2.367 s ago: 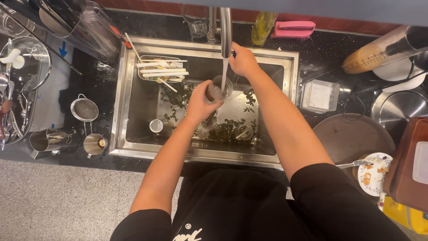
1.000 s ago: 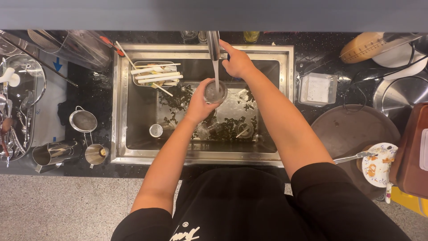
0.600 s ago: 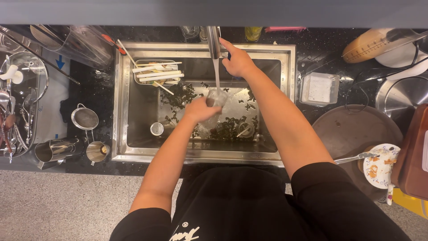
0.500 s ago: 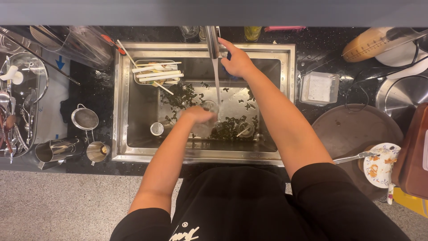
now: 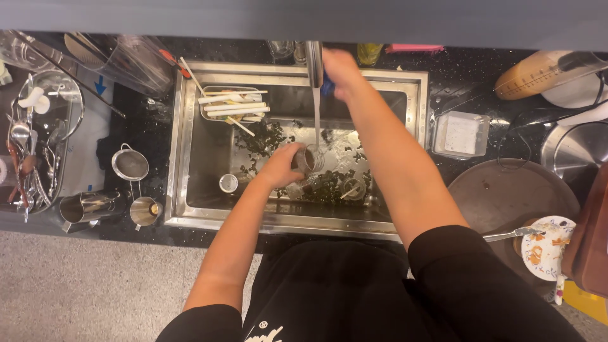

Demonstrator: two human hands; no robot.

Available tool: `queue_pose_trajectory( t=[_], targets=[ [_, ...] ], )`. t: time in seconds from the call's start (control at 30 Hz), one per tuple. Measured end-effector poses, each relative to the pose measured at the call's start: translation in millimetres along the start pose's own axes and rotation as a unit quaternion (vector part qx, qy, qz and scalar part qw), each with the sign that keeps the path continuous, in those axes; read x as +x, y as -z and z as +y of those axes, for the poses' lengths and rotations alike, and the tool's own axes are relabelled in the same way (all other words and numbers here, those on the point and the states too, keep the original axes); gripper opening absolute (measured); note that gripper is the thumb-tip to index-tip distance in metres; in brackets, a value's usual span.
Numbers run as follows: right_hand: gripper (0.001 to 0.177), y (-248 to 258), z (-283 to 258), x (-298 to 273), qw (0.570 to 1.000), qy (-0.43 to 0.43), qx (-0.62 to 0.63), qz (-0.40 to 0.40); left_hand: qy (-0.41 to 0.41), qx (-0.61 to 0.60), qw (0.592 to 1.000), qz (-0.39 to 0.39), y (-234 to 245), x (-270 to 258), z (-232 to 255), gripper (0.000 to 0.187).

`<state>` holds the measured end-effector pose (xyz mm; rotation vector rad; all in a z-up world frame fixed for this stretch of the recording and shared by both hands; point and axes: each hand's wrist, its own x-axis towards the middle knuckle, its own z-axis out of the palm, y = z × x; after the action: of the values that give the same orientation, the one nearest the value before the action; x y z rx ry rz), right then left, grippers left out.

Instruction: Washing and rinsing glassware in a sink using a sponge.

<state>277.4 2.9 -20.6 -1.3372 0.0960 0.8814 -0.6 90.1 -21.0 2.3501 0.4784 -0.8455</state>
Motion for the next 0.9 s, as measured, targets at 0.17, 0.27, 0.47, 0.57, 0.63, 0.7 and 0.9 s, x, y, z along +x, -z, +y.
queue_pose_trajectory(
  t=[0.17,0.27,0.47,0.57,0.63,0.7,0.9],
  targets=[
    [0.020,-2,-38,-14,0.994,0.103,0.020,-0.005,-0.319,-0.151,0.906,0.234,-13,-5,-17,0.078],
    [0.028,-5,-39,-72,0.988,0.141,-0.015,-0.055,-0.312,-0.221,0.884,0.270,-8,-11,-7,0.075],
    [0.060,-13,29,-206,0.903,0.361,-0.206,-0.108,-0.268,-0.295,0.867,0.300,-26,-2,-6,0.076],
    [0.043,-5,55,-226,0.786,0.434,-0.439,-0.030,-0.283,-0.305,0.860,0.296,-29,-3,5,0.078],
    [0.036,-1,57,-231,0.701,0.471,-0.534,-0.045,-0.287,-0.272,0.865,0.309,-30,-6,12,0.077],
    [0.029,2,63,-232,0.604,0.499,-0.618,-0.065,-0.286,-0.240,0.869,0.324,-30,-11,16,0.076],
    [0.010,18,90,-222,0.461,0.268,-0.831,-0.160,-0.358,-0.096,0.887,0.277,-26,-28,32,0.081]
  ],
)
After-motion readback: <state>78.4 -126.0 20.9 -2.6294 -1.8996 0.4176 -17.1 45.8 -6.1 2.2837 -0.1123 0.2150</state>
